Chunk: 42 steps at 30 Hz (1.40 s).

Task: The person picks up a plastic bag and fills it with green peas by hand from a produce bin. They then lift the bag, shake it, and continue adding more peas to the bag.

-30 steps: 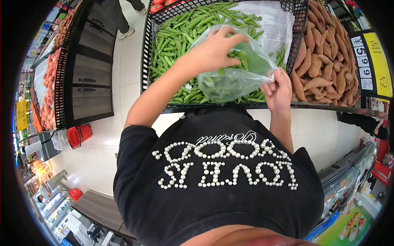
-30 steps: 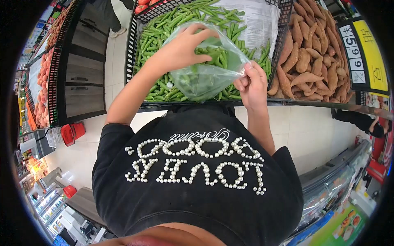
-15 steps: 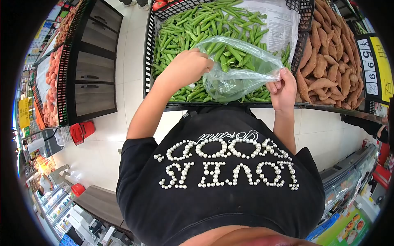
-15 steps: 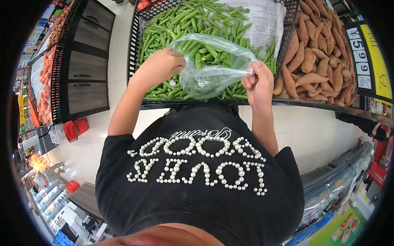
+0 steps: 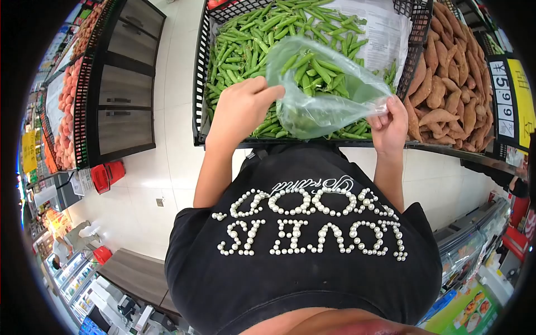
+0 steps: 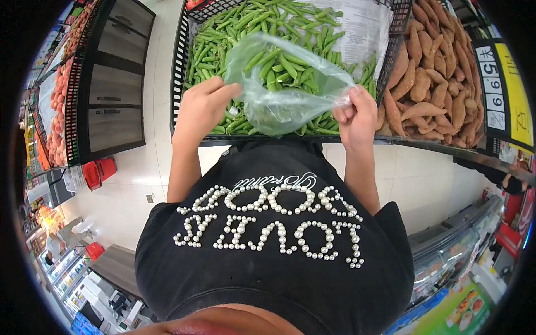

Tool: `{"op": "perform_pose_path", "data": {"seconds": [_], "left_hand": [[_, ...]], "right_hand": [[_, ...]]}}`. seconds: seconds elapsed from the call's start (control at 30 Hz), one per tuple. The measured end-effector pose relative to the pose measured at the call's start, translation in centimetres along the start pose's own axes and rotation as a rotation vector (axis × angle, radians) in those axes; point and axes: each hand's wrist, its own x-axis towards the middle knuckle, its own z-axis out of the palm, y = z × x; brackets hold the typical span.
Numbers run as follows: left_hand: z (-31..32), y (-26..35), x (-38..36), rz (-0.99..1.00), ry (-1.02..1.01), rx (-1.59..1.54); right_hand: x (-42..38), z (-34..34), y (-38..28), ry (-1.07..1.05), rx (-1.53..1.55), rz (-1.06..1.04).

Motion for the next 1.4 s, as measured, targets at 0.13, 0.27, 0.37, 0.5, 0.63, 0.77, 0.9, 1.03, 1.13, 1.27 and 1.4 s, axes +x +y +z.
{"op": "perform_pose_path", "data": {"seconds": [0.13,0.27,0.37,0.5,0.63,0.77,0.9,1.03,1.13,1.27,1.4], "left_hand": [[-3.3,2.0,-1.0,0.236,0.254,-0.109],[-1.9,0.9,-2.4,0.27,0.539,-0.433],[2.4,-3.1,-3.8,-0.12,0.752,-0.841],[9.4,-13.3,-4.7,-0.643,0.336,-0.174],[13.4,-16.9,-3.4,-0.843,0.118,0.01],[14.1,-17.8,-0.2,-1.0,-0.096,-0.056],[13.7,-17.9,0.2,-0.992,-0.156,-0.042],[14.0,-17.4,-0.9,-0.932,-0.167,-0.035],[13.3,-13.6,-0.8,-0.892,-0.198,-0.051],[11.7,-10.6,-1.1,-0.829,-0.247,-0.106],[10.5,-8.4,-2.3,-0.739,-0.326,-0.028]], "right_hand": [[-0.3,-0.5,-0.1,-0.052,0.026,-0.025],[-0.3,-0.9,0.6,-0.076,0.03,-0.051],[-0.2,-0.8,0.7,-0.164,0.088,-0.085],[0.0,-0.8,0.7,-0.135,0.075,-0.056],[0.1,-0.8,0.6,-0.156,0.05,-0.063],[-0.1,-0.7,0.6,-0.108,0.103,-0.014],[0.2,-1.0,1.5,-0.163,0.197,0.021],[0.5,-1.0,1.7,-0.162,0.22,0.042],[0.5,-1.1,1.6,-0.169,0.217,0.049],[0.4,-1.2,1.2,-0.165,0.196,0.049],[0.6,-1.5,1.5,-0.157,0.177,0.047]]}}
